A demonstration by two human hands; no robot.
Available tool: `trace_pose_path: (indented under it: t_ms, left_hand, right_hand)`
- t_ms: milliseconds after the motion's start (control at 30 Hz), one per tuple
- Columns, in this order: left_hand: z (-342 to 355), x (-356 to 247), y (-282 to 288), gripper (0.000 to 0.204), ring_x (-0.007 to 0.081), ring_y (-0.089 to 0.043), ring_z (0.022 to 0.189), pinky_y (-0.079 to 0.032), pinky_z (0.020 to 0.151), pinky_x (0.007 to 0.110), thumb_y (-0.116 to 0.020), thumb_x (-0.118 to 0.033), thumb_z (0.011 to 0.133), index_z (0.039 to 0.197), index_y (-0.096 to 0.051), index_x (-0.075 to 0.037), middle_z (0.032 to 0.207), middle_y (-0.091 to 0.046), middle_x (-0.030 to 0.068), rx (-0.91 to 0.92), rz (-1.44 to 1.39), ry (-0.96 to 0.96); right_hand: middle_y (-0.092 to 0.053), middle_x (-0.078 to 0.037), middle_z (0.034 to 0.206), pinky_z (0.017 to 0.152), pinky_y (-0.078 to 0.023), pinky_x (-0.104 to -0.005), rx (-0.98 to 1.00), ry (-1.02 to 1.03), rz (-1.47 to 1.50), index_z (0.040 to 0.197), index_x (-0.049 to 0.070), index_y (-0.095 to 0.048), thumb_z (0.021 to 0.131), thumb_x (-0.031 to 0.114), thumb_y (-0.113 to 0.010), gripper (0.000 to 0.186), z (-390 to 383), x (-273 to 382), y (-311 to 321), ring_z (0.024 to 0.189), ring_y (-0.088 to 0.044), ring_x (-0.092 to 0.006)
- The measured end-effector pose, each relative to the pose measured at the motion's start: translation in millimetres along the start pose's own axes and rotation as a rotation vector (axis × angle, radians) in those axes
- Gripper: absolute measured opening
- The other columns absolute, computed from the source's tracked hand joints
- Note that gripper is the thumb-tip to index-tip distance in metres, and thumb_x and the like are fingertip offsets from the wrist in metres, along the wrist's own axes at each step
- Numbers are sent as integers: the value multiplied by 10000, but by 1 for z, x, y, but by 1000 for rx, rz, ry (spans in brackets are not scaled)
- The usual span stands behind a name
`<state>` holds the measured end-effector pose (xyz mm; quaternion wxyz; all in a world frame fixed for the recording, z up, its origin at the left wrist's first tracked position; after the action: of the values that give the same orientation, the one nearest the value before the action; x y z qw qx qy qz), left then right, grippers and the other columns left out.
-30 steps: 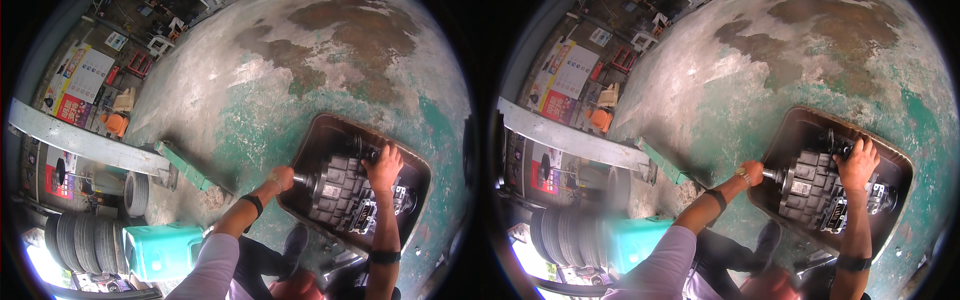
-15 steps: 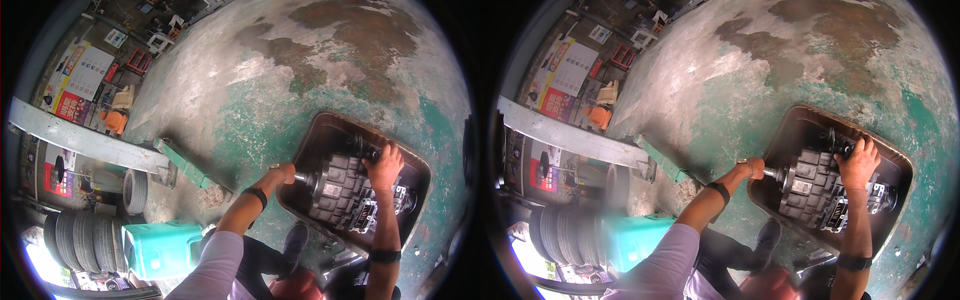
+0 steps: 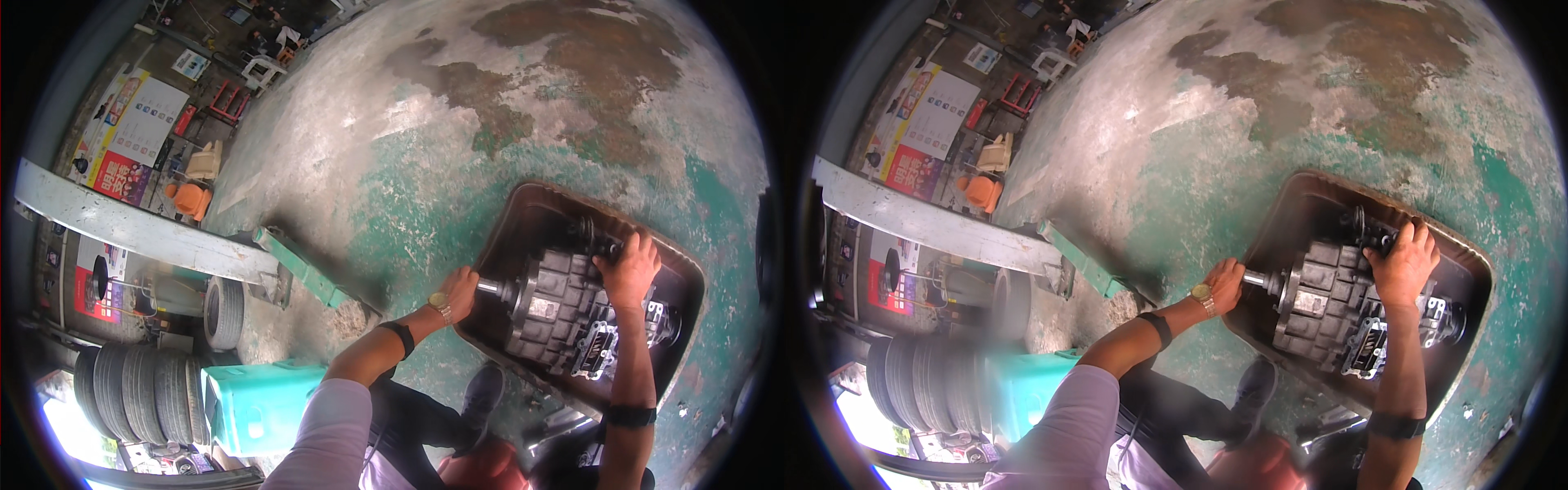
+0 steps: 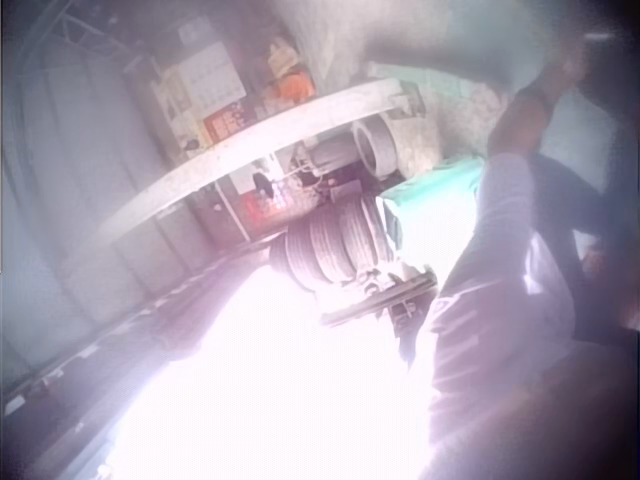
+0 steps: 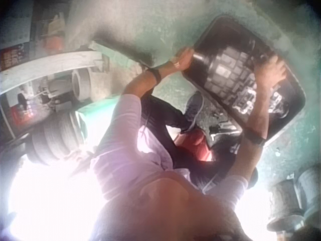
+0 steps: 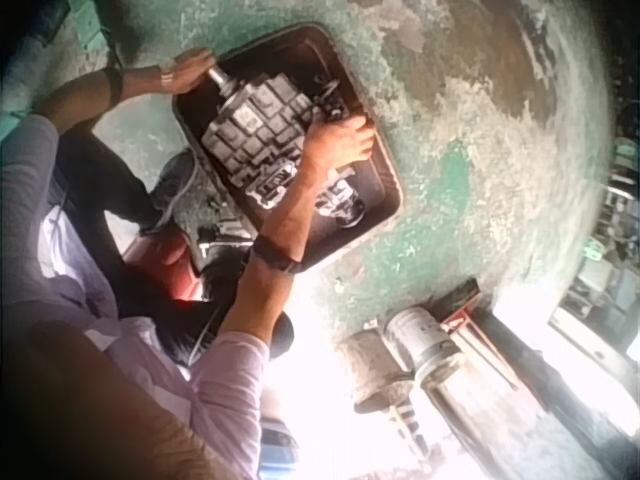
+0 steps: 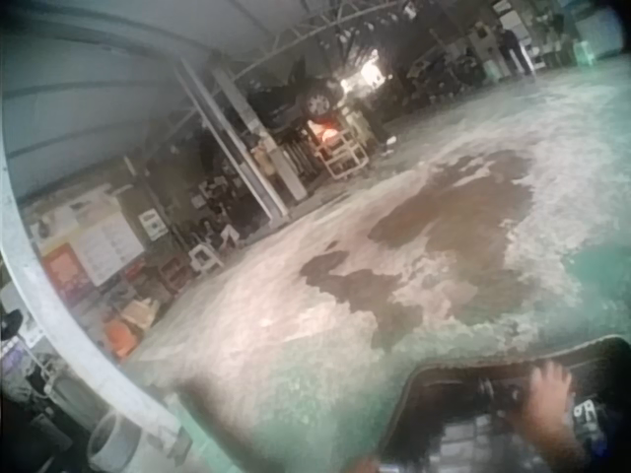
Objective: The person uses a ratchet wrench to loosen and remove bolts from a transmission casing, then rotates the unit to access different sides. The person continues to remove bolts and manipulate the transmission housing while seated on a small stool in a workshop.
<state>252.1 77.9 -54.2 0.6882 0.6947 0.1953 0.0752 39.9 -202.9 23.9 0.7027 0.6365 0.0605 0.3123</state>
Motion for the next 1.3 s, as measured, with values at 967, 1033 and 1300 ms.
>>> trace_pose_path:
  t_ms: [967, 1033, 1300]
  left_hand:
    - [33, 17, -14, 126, 389, -667, 792, -547, 744, 473, -637, -134, 768, 855, -694, -63, 809, -679, 203, 305, 180, 131]
    - [40, 20, -16, 137, 386, -668, 824, -545, 762, 464, -632, -131, 761, 855, -700, -58, 844, -683, 204, 414, 180, 143]
    - [58, 26, -16, 272, 398, -663, 906, -529, 791, 426, -647, -124, 703, 924, -696, 26, 945, -675, 254, 811, 62, 281]
  right_hand:
    - [-528, -129, 1201, 940, -373, -485, -43, 32, -2, 1096, 68, -536, 609, 399, -843, 665, 3, -2, -6, 1130, -491, -339]
    - [-529, -126, 1191, 941, -373, -482, -40, 26, -16, 1092, 73, -535, 610, 410, -840, 663, 3, 0, -4, 1130, -491, -336]
    - [-536, -104, 1174, 933, -383, -479, -9, 37, -64, 1126, 122, -547, 630, 438, -835, 655, 2, -5, -9, 1127, -499, -318]
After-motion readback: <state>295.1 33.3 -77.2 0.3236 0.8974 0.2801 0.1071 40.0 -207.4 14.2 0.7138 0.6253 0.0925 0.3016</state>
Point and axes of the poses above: each hand's wrist, its own z-axis towards the middle knuckle, its own y-axis out of the back of the hand, x = y × z, the point moved 4 cm from there along z, towards the middle knuckle
